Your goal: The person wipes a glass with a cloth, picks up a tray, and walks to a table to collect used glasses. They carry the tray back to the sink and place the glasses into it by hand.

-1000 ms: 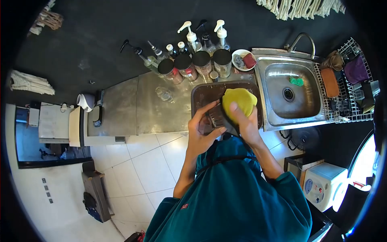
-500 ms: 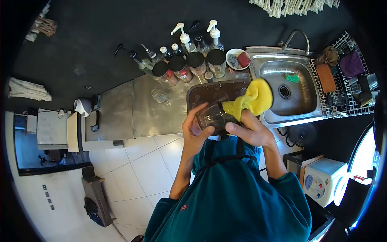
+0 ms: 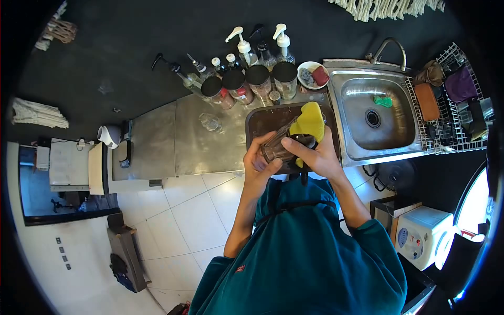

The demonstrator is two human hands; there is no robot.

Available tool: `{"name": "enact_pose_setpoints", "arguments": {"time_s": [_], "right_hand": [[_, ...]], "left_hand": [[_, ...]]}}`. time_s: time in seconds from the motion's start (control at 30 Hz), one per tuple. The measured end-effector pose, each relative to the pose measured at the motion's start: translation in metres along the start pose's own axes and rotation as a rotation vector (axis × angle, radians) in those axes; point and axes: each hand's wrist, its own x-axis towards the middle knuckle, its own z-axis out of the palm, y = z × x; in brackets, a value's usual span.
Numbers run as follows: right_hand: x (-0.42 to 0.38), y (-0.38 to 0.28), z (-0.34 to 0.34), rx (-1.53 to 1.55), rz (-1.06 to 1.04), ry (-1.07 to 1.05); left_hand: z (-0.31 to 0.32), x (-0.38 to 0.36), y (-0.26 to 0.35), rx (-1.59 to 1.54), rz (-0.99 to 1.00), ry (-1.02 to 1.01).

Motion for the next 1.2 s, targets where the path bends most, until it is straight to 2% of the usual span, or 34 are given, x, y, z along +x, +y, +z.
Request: {"name": "enact_pose_setpoints", "arguments": {"time_s": [0.07,0.1,0.13,0.2,0.23,0.27,0.33,0.37,0.4,0.47,0.5,0.53,0.6,0.67,0.73,0.77,0.8,0.87,0.93,1.0,1.03,1.07,1.13,1.17,1.2], "right_hand": [[0.006,0.005,-0.008,-0.092,-0.069,-0.092],[0.009,0.001,-0.015,-0.142,0.017,-0.201],[0.010,-0.003,-0.018,-0.143,0.016,-0.196],[0.011,-0.009,-0.020,-0.186,0.085,-0.334],[0.013,-0.009,-0.021,-0.345,-0.107,-0.445],[0.012,-0.010,-0.020,-0.341,-0.106,-0.445],[0.011,-0.014,-0.016,-0.558,-0.181,-0.518],[0.013,-0.026,-0.016,-0.613,-0.076,-0.535],[0.011,-0.026,-0.015,-0.613,-0.079,-0.532],[0.005,-0.022,-0.007,-0.505,-0.129,-0.273],[0.004,-0.011,-0.001,-0.394,-0.253,-0.153],[0.003,-0.010,0.001,-0.391,-0.244,-0.153],[0.000,-0.011,0.002,-0.093,-0.119,0.070],[0.002,-0.007,-0.003,-0.065,-0.103,0.064],[0.000,-0.009,-0.006,-0.010,-0.166,0.164],[-0.002,-0.010,-0.006,-0.016,-0.127,0.181],[-0.004,-0.009,-0.004,-0.016,-0.125,0.180],[-0.002,-0.003,0.004,0.113,-0.105,0.310],[0.002,0.002,0.006,0.111,-0.161,0.349],[0.006,-0.004,0.004,0.299,-0.305,0.582],[0.006,-0.007,-0.002,0.257,-0.401,0.559],[0.003,-0.008,-0.004,0.254,-0.401,0.562],[-0.009,-0.008,-0.002,0.067,-0.399,0.523],[-0.016,-0.002,-0.006,-0.149,-0.364,0.364],[-0.021,0.009,-0.003,-0.313,-0.448,0.174]], "left_hand": [[-0.001,-0.002,-0.002,-0.018,-0.012,0.022],[-0.003,-0.003,-0.004,-0.047,-0.006,0.029],[-0.005,-0.003,-0.007,-0.075,-0.002,0.036],[-0.012,-0.004,-0.009,-0.045,-0.011,0.024],[-0.015,-0.004,-0.008,-0.015,-0.012,0.018],[-0.014,-0.004,-0.001,-0.012,-0.015,0.019],[-0.008,0.001,0.018,0.070,-0.008,-0.037],[-0.009,0.002,0.015,0.097,0.001,-0.029],[-0.007,0.002,0.013,0.098,0.003,-0.033],[-0.005,0.003,0.012,0.115,0.049,-0.065],[-0.002,0.002,0.015,0.060,0.028,-0.069],[0.002,0.001,0.016,0.059,0.019,-0.065],[0.011,0.000,0.015,0.059,0.006,-0.011],[0.011,0.005,0.018,0.133,0.059,-0.042],[0.001,0.008,0.023,-0.155,-0.136,-0.205],[0.002,0.012,0.024,-0.046,-0.125,-0.240],[0.007,0.016,0.026,-0.047,-0.127,-0.238],[0.023,0.022,0.030,-0.086,-0.300,-0.183],[0.033,0.026,0.026,-0.109,-0.317,-0.217],[0.046,0.027,0.031,-0.232,-0.277,-0.085],[0.040,0.026,0.028,-0.358,-0.283,-0.136],[0.040,0.026,0.027,-0.360,-0.286,-0.137],[0.041,0.027,0.025,-0.203,-0.255,-0.002],[0.042,0.030,0.022,-0.201,-0.252,0.062],[0.042,0.031,0.022,-0.202,-0.250,0.068]]}}
